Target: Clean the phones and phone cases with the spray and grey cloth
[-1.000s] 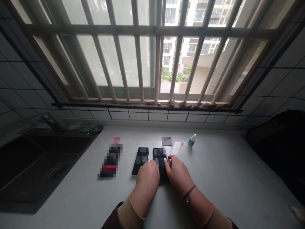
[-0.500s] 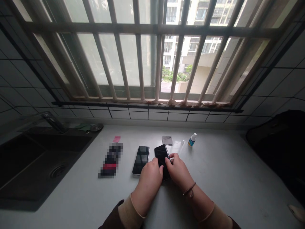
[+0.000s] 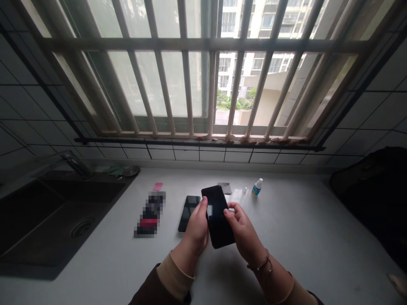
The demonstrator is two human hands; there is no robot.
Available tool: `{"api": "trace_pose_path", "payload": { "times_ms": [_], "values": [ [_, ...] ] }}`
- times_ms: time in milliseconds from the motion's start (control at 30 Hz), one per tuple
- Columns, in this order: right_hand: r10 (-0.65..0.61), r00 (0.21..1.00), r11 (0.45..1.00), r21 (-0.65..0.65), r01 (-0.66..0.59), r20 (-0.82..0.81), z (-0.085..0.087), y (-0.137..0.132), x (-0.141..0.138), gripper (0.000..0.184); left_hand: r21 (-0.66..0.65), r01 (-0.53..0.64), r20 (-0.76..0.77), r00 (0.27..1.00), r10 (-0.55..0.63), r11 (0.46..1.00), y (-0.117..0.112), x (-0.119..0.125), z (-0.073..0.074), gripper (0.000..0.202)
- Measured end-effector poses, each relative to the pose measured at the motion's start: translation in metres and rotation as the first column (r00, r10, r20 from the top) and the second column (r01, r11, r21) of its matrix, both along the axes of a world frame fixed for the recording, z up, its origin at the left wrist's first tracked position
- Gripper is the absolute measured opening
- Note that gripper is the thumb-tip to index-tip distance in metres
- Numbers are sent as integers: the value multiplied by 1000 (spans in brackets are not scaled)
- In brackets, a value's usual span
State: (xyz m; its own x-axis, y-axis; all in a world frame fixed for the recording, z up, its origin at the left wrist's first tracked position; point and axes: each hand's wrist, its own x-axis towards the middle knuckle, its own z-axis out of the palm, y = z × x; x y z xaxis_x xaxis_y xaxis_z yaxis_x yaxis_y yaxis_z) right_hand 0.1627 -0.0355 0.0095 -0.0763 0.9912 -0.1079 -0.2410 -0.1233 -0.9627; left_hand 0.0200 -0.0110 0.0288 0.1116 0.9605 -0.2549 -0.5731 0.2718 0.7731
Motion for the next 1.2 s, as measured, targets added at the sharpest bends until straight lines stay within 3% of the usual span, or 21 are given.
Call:
{"api": "trace_pose_path", "payload": {
  "times_ms": [167,267,400,533,700,900,1200],
  "values": [
    [-28,995,998,67,22,100,4,-6,-9,54,-54,84,188,980,-73,995,-1,1,4,58],
    [142,983,985,80,-152,113,9,-7,-6,72,-69,105,219,972,-87,992,1,-5,11,62],
    [402,905,907,78,-415,139,12,-11,1,88,-88,66,225,973,-44,994,5,-13,19,63],
    [511,846,849,68,-525,150,9,-12,4,78,-96,55,236,971,-31,994,7,-14,25,62],
    [510,840,838,113,-534,184,6,-13,7,82,-63,123,274,956,-101,990,3,-13,29,64],
    [333,856,863,238,-446,396,8,-16,5,74,-62,138,300,947,-113,989,2,-13,28,66],
    [326,878,857,284,-431,350,-8,-12,2,71,-65,125,345,934,-95,990,0,-11,30,70]
  ]
}}
